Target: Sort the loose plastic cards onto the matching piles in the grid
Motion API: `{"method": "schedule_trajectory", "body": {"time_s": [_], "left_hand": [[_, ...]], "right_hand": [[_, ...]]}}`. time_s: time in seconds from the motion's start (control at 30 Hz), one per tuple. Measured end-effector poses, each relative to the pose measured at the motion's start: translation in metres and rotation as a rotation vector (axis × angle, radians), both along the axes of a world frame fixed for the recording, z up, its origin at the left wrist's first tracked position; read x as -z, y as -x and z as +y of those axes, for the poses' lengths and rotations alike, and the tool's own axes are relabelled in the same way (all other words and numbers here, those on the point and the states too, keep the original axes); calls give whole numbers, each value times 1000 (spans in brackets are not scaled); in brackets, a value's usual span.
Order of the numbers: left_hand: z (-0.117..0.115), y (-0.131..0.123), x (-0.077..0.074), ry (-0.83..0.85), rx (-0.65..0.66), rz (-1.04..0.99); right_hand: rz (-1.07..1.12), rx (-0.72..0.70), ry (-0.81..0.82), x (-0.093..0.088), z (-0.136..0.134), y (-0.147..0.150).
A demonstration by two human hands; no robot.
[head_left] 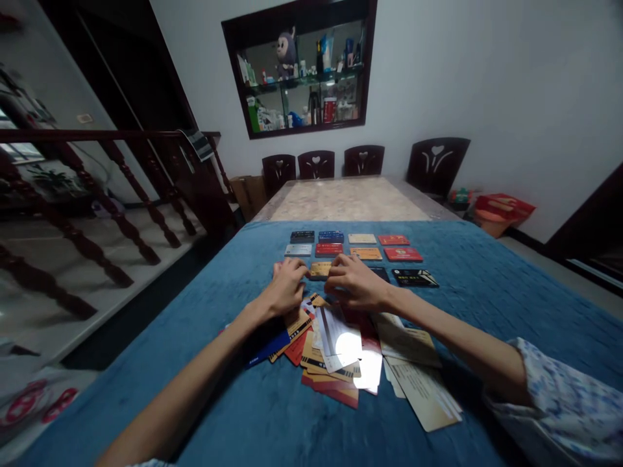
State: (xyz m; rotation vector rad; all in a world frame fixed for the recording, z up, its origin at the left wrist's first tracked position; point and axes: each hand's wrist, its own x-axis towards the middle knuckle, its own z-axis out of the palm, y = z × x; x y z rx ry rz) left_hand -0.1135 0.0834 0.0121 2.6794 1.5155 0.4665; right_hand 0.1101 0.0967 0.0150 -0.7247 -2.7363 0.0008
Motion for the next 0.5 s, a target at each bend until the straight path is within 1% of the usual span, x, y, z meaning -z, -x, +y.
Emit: {"method": "schedule_trajectory", "body": {"time_s": [0.1,0.27,0.37,0.5], "left_hand": [[-15,-6,0,22,43,-13],[-37,-16,-2,49,117,-24],[-44,-19,1,69,151,-19],[-47,-18,7,106,193,4]], "right_hand": [[-30,-7,26,-2,-16,-5],[-57,-25,38,1,-36,-10],[-87,-15,41,2,-43,-11],[-143,34,48,4,-43,-12]]}}
